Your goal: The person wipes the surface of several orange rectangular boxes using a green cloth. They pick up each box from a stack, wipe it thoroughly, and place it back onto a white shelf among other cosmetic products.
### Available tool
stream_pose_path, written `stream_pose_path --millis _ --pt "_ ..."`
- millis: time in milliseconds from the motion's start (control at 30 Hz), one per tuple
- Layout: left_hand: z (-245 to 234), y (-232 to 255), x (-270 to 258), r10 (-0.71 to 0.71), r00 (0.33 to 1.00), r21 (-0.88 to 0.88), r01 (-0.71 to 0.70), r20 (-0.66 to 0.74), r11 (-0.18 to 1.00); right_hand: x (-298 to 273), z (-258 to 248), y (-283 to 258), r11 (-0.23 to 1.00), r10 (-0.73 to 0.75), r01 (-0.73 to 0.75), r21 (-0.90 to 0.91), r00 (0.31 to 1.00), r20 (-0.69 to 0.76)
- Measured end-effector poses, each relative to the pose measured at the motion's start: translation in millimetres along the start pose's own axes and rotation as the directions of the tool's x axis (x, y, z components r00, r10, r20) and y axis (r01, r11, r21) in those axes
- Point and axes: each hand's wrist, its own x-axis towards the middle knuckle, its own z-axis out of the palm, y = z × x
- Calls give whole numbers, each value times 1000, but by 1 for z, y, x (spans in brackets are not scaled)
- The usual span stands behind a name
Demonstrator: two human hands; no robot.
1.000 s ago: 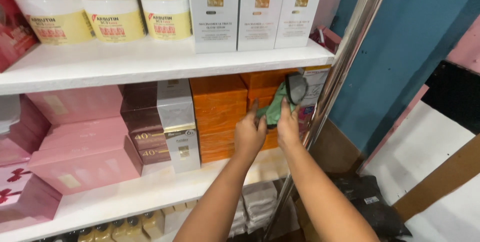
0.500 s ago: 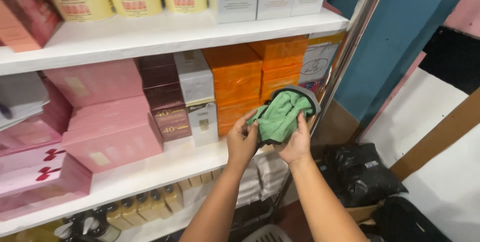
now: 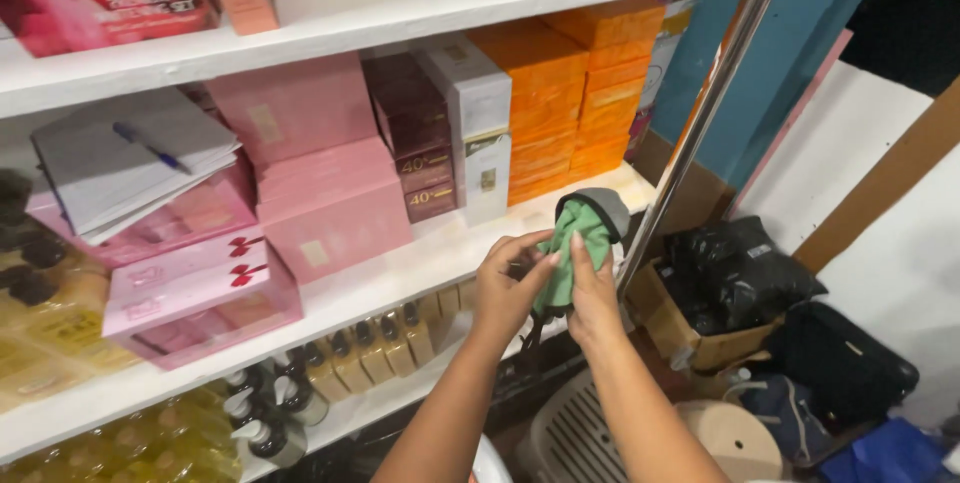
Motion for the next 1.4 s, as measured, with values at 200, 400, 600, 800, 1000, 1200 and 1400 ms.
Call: stream_pose_path --millis 200,400,600,800,1000,1200,1400 --pt "-10 -28 -29 -207 974 -294 226 93 929 -48 9 20 990 4 -14 -143 997 -71" --pt "-17 -3 -57 -317 943 -354 331 100 874 -76 3 16 990 45 -49 -131 998 -33" --pt "-5 4 -81 -438 893 -445 435 103 783 -101 -11 9 984 98 -105 -141 994 -52" --pt "15 -7 -112 -452 889 -444 436 76 783 -123 -35 2 981 167 -169 -99 985 -32" --pt "21 10 -140 -443 896 -434 414 39 800 -148 -46 -6 969 215 -215 -122 977 -15" --pt "16 17 -157 -498 867 -438 460 33 772 -163 -50 -5 923 373 -375 -86 927 -36" --pt "8 6 -160 -518 855 -420 467 -9 778 -167 -45 6 912 386 -388 -130 921 -43"
